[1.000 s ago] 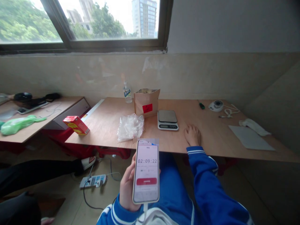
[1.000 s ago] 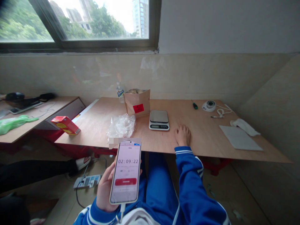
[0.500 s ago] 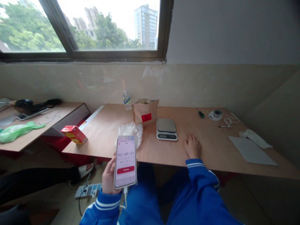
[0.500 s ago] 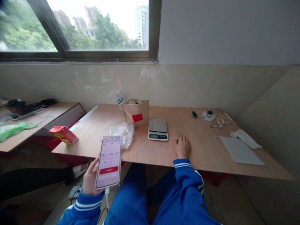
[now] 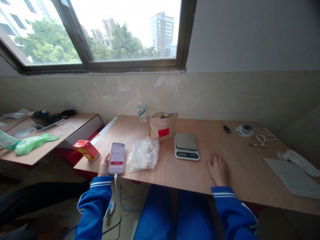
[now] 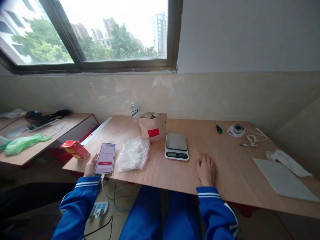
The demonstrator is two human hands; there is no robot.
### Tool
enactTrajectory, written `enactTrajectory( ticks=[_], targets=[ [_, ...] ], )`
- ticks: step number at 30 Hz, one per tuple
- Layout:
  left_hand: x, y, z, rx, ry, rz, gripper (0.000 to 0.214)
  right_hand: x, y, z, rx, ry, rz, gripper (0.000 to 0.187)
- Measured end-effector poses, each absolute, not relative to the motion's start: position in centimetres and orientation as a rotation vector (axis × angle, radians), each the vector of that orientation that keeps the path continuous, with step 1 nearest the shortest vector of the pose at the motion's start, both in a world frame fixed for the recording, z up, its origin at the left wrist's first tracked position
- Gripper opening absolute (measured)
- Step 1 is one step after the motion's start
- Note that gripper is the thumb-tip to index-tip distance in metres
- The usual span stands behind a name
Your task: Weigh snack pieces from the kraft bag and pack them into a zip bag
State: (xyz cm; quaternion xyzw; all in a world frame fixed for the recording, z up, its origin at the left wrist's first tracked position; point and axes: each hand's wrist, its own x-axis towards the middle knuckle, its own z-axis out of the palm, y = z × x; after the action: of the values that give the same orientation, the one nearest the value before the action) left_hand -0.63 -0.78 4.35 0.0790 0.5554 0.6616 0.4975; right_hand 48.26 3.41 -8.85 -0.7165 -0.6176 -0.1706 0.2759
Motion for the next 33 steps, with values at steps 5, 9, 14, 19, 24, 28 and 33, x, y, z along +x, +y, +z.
enactTrajectory(
  ticks=[5,9,14,19,24,28,33],
  targets=[
    [-0.6,-0.9,3.6,0.237,1.357,1.536,0.043,48.4,3.4,-9.0,-1.923,-1.677,-0.454,0.037],
    [0.6,-3.1,3.4,0.342,1.339,1.582,0.059,48.6,3.4,-9.2,-1.916,-1.682,-0.472,0.039],
    [4.9,-6.7,4.9,0.449,1.217,1.597,0.073,48.8,3.4,-9.3,-1.924,-1.7,-0.453,0.04],
    [9.0,-8.8,5.8,0.398,1.084,1.578,0.07,48.9,3.3,-9.3,-1.887,-1.713,-0.432,0.038],
    [8.4,-7.8,4.7,0.264,1.121,1.657,0.047,48.8,3.1,-9.0,-1.876,-1.695,-0.392,0.037],
    [4.2,-5.2,2.8,0.17,1.294,1.75,0.019,48.5,3.0,-8.8,-1.87,-1.696,-0.414,0.037],
    [-0.8,-2.6,1.9,0.185,1.452,1.785,0.02,48.3,3.1,-8.7,-1.888,-1.686,-0.433,0.037]
  ],
)
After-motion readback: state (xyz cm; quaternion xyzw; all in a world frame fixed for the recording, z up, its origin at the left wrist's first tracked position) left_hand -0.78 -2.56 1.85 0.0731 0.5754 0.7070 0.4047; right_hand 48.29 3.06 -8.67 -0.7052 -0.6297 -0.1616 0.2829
